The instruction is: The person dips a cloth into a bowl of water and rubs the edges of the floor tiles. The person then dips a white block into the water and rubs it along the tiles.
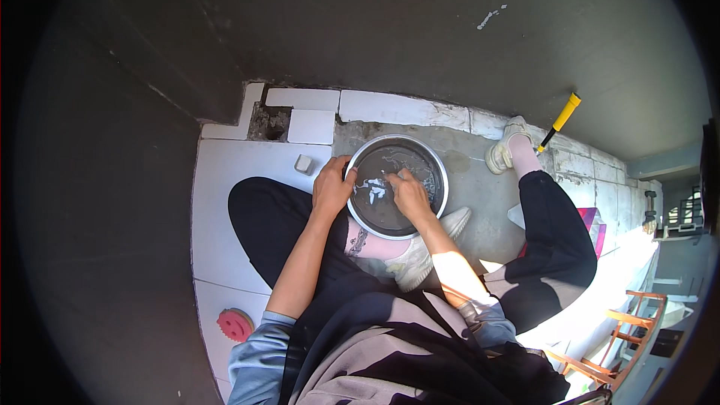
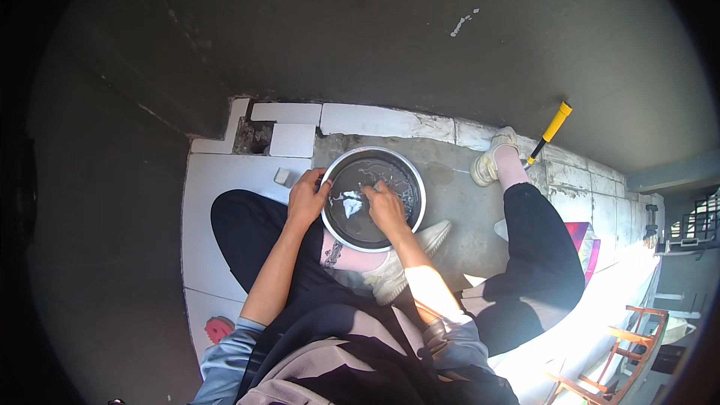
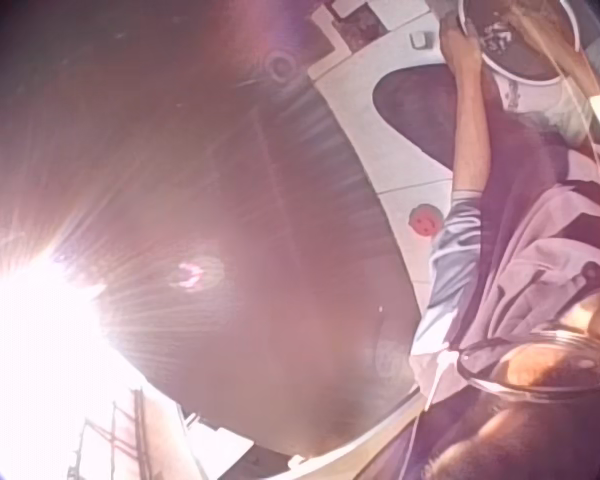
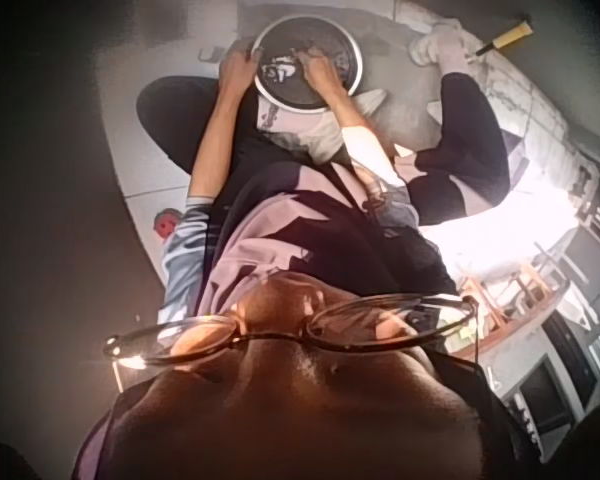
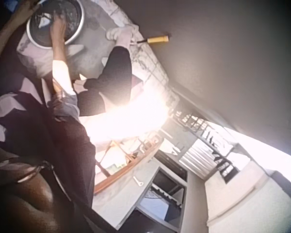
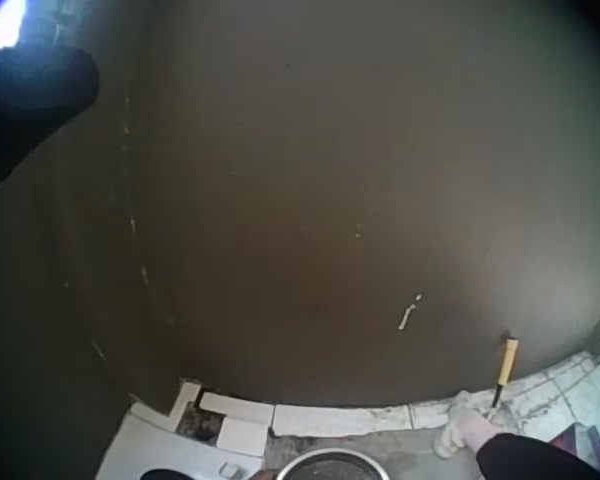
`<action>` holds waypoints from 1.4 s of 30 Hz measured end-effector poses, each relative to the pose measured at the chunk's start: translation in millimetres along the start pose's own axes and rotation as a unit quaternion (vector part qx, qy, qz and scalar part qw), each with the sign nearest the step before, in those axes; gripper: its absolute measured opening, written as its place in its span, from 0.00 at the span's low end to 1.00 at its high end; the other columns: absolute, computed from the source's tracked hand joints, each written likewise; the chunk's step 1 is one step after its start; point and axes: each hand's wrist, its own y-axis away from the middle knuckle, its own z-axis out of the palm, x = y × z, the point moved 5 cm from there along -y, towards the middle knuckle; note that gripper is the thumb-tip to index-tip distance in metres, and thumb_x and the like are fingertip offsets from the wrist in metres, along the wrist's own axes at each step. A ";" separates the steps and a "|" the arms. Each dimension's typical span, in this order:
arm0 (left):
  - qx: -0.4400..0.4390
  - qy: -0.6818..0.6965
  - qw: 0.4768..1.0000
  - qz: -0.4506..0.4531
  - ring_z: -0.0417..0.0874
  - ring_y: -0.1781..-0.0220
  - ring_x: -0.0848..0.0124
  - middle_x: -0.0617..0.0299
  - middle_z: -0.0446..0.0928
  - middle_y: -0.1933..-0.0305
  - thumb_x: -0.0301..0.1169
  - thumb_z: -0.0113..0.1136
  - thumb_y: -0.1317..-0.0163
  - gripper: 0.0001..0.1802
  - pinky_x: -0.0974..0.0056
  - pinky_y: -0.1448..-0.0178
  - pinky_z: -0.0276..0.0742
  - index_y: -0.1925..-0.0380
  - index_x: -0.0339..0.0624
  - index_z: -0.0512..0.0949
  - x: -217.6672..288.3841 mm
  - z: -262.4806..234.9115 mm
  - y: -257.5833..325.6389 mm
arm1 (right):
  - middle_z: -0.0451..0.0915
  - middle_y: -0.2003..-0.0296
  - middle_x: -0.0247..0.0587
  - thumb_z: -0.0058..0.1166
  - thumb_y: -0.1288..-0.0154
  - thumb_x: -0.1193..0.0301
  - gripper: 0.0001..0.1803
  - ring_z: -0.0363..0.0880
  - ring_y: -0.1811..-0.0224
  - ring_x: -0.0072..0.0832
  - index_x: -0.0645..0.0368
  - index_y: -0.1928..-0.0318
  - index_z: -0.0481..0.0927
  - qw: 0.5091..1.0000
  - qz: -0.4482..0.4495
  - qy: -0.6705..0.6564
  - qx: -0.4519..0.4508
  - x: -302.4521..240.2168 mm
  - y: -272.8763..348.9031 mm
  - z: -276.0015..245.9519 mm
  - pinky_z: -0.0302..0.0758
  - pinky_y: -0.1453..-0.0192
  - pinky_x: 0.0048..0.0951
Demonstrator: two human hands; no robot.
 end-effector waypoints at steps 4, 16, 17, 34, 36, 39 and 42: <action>-0.003 -0.004 1.000 -0.005 0.81 0.52 0.50 0.49 0.80 0.55 0.33 0.58 0.39 0.15 0.53 0.48 0.75 0.53 0.40 0.79 -2.7 -0.8 -0.2 | 0.81 0.59 0.49 0.54 0.36 0.74 0.08 0.82 0.59 0.52 0.57 0.57 0.81 0.995 0.047 -0.088 0.005 -3.7 -8.9 -13.2 0.78 0.56 0.47; -0.007 -0.001 1.000 -0.003 0.80 0.51 0.50 0.49 0.80 0.54 0.33 0.58 0.39 0.16 0.53 0.47 0.75 0.52 0.40 0.79 -1.0 -0.4 -0.3 | 0.72 0.86 0.42 0.51 0.29 0.54 0.26 0.69 0.85 0.29 0.62 0.78 0.76 0.959 0.059 -0.210 0.183 -24.8 -23.1 -73.4 0.65 0.76 0.32; -0.007 -0.001 1.000 -0.003 0.80 0.51 0.50 0.49 0.80 0.54 0.33 0.58 0.39 0.16 0.53 0.47 0.75 0.52 0.40 0.79 -0.8 -0.3 -0.3 | 0.72 0.86 0.42 0.51 0.29 0.54 0.26 0.69 0.85 0.29 0.62 0.78 0.76 0.959 0.059 -0.210 0.183 -25.0 -23.2 -75.1 0.65 0.76 0.32; 0.003 0.011 1.000 0.007 0.80 0.51 0.49 0.47 0.80 0.55 0.33 0.58 0.39 0.15 0.52 0.47 0.74 0.53 0.40 0.79 1.2 -2.1 0.6 | 0.77 0.62 0.50 0.57 0.37 0.73 0.08 0.79 0.61 0.51 0.59 0.58 0.78 0.991 -0.042 -0.066 0.112 -5.4 -4.0 -19.4 0.75 0.57 0.48; -0.005 0.013 1.000 0.003 0.80 0.51 0.49 0.47 0.80 0.54 0.33 0.58 0.39 0.15 0.52 0.47 0.74 0.53 0.40 0.79 4.8 0.3 -0.5 | 0.77 0.57 0.47 0.55 0.39 0.77 0.12 0.81 0.62 0.53 0.56 0.54 0.78 0.994 -0.050 -0.027 0.097 6.2 0.3 -10.9 0.78 0.57 0.48; -0.006 0.012 1.000 -0.007 0.80 0.51 0.49 0.48 0.80 0.54 0.33 0.57 0.38 0.16 0.52 0.47 0.74 0.53 0.40 0.79 -0.9 -0.7 0.3 | 0.79 0.57 0.49 0.55 0.38 0.76 0.12 0.81 0.59 0.54 0.55 0.53 0.78 0.996 0.037 -0.076 0.031 10.1 -5.4 -7.1 0.77 0.56 0.48; -0.005 0.011 1.000 -0.004 0.80 0.51 0.49 0.48 0.80 0.54 0.33 0.57 0.38 0.16 0.52 0.47 0.74 0.52 0.40 0.79 -1.8 1.3 -1.0 | 0.82 0.59 0.52 0.56 0.36 0.73 0.10 0.81 0.59 0.52 0.56 0.54 0.79 0.983 0.027 -0.136 0.124 6.3 -15.3 -24.6 0.77 0.57 0.47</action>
